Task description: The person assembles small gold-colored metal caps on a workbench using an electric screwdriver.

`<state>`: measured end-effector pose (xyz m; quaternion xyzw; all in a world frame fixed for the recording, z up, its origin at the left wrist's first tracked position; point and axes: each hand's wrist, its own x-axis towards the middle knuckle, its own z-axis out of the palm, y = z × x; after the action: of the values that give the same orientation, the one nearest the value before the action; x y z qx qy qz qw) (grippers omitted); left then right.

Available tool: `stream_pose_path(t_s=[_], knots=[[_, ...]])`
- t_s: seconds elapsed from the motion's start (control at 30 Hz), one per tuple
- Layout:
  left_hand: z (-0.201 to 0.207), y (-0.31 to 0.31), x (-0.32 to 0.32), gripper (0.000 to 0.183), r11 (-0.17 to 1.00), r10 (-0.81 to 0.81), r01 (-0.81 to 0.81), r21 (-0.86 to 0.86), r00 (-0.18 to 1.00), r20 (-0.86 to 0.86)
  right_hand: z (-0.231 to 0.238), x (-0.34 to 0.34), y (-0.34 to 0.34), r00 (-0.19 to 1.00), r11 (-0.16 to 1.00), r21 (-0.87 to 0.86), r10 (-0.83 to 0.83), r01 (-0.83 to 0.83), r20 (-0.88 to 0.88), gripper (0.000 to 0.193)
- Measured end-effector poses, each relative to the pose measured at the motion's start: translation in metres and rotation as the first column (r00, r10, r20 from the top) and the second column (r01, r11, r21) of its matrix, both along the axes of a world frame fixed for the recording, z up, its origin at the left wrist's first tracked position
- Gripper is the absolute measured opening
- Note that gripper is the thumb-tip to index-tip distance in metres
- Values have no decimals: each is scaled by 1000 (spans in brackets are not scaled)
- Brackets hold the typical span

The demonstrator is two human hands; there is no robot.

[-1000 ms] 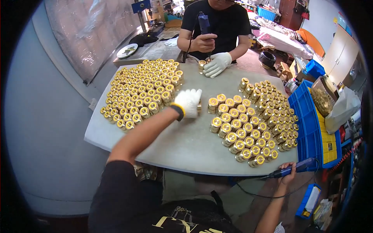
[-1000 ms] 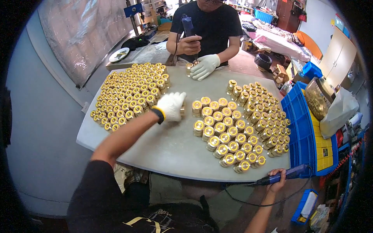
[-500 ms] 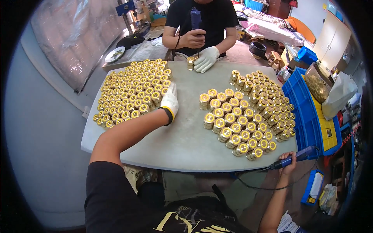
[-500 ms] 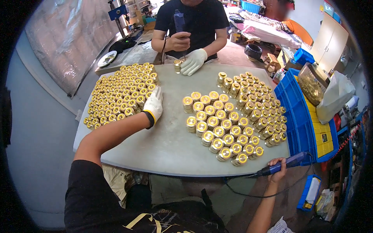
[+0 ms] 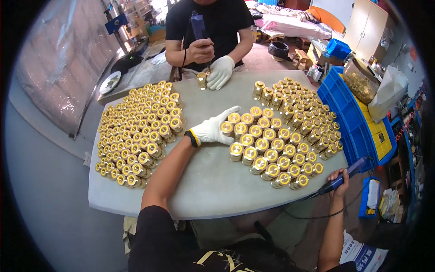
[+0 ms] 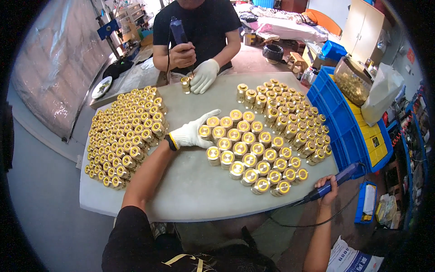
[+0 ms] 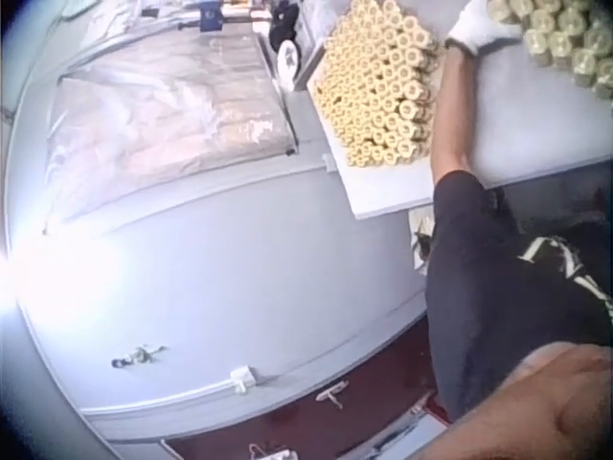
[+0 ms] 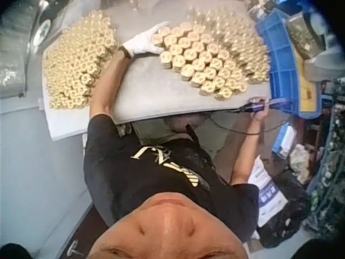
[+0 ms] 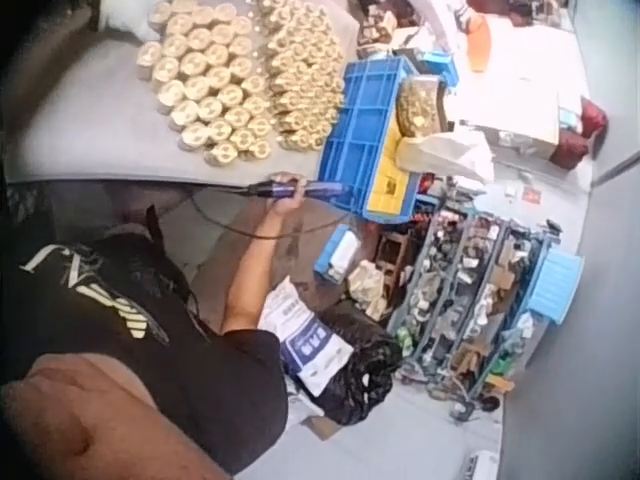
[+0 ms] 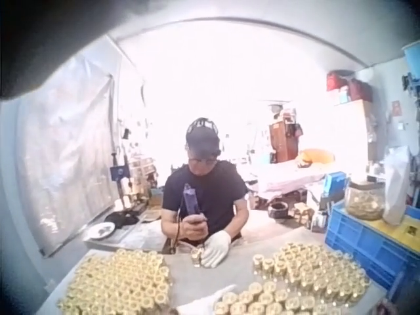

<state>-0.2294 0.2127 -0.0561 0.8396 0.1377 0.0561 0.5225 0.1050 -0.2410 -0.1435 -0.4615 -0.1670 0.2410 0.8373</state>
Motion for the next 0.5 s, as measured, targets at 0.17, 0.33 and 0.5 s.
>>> stream_pose_path(t_s=[0.17, 0.33, 0.5], knots=[[0, -5, -15, 122, 970, 88, -88, 225, 996, 12, -1, 3, 0, 1000, 1000, 3, 3, -3, 16, 27], [27, -20, -11, 101, 958, 224, -182, 220, 957, -185, -5, 7, 0, 1000, 999, 37, 25, -26, 14, 26], [-3, 0, -6, 58, 78, 459, 372, 925, 810, -365, -8, 8, 4, 998, 997, 49, 58, -59, 16, 25]])
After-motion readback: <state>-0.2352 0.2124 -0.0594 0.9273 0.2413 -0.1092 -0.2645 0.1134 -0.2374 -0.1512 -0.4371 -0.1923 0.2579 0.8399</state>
